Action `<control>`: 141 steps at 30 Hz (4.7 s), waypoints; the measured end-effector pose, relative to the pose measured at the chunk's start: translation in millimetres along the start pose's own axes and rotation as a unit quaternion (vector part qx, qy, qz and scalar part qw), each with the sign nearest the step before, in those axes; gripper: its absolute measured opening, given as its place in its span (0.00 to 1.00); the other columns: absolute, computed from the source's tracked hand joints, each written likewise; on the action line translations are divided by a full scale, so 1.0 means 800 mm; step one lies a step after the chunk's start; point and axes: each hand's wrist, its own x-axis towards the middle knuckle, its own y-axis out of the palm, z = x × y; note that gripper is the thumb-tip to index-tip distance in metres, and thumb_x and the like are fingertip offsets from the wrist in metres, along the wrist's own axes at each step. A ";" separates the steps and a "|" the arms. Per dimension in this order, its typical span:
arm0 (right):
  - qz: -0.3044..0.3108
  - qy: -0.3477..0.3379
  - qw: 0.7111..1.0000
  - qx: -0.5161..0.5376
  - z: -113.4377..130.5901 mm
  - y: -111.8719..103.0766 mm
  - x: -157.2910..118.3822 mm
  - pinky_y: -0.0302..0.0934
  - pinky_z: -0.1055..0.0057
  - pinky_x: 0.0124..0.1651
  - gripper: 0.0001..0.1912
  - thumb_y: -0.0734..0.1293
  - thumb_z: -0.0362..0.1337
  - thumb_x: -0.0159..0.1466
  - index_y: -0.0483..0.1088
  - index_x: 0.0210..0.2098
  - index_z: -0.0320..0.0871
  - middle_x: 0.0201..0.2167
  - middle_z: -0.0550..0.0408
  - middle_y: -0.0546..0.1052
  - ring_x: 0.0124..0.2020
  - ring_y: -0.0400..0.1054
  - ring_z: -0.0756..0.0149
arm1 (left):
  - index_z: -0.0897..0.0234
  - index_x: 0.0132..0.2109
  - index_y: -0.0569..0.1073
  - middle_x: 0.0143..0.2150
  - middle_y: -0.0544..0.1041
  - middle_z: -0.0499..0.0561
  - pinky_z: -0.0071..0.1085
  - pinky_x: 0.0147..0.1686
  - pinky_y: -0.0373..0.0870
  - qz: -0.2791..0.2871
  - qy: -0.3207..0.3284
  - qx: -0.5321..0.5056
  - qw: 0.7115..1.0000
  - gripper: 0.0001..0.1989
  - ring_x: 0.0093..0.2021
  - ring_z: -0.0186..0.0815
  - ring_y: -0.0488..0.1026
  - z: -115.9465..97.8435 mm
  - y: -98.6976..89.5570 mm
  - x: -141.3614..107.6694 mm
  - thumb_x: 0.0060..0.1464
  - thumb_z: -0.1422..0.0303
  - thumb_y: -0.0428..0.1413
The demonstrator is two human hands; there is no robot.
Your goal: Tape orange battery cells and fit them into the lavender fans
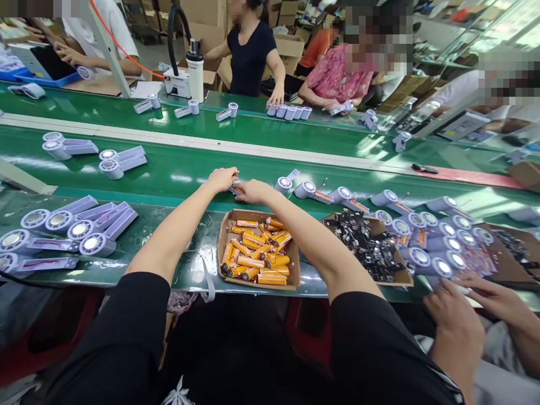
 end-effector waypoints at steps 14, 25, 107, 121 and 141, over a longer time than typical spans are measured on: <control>-0.042 -0.054 0.981 0.183 0.013 0.045 -0.176 0.73 0.57 0.55 0.17 0.69 0.33 0.72 0.84 0.57 0.45 0.48 0.46 0.88 0.49 0.83 0.51 | 0.57 0.55 0.82 0.56 0.86 0.56 0.56 0.72 0.68 -0.184 0.054 -0.027 0.981 0.18 0.67 0.53 0.73 0.081 0.000 -0.336 0.69 0.54 0.55; -0.027 -0.129 0.895 0.426 0.108 0.030 -0.231 0.64 0.69 0.40 0.23 0.75 0.53 0.71 0.83 0.56 0.43 0.34 0.55 0.86 0.31 0.76 0.65 | 0.54 0.59 0.72 0.60 0.82 0.58 0.69 0.75 0.64 -0.233 0.175 0.063 0.955 0.18 0.72 0.57 0.71 0.047 -0.012 -0.406 0.63 0.70 0.62; -0.417 0.085 0.499 0.755 -0.030 0.162 -0.327 0.83 0.59 0.53 0.35 0.87 0.42 0.54 0.69 0.54 0.55 0.46 0.56 0.87 0.50 0.86 0.55 | 0.58 0.53 0.81 0.49 0.84 0.59 0.56 0.60 0.71 -0.246 -0.001 0.026 0.969 0.17 0.54 0.56 0.76 0.070 0.023 -0.409 0.65 0.54 0.59; -0.330 0.044 0.416 0.846 -0.014 0.222 -0.330 0.83 0.54 0.40 0.43 0.88 0.52 0.45 0.53 0.39 0.55 0.34 0.61 0.86 0.36 0.88 0.48 | 0.59 0.79 0.59 0.72 0.74 0.63 0.44 0.66 0.71 0.000 0.187 0.125 0.974 0.37 0.69 0.52 0.72 -0.343 0.029 0.096 0.69 0.51 0.56; -0.351 0.104 0.461 0.808 -0.018 0.225 -0.356 0.85 0.44 0.48 0.30 0.87 0.41 0.53 0.79 0.52 0.52 0.46 0.45 0.90 0.43 0.88 0.41 | 0.57 0.53 0.85 0.66 0.75 0.60 0.45 0.65 0.73 0.114 0.029 0.239 0.964 0.19 0.65 0.53 0.70 -0.003 -0.070 -0.031 0.53 0.68 0.62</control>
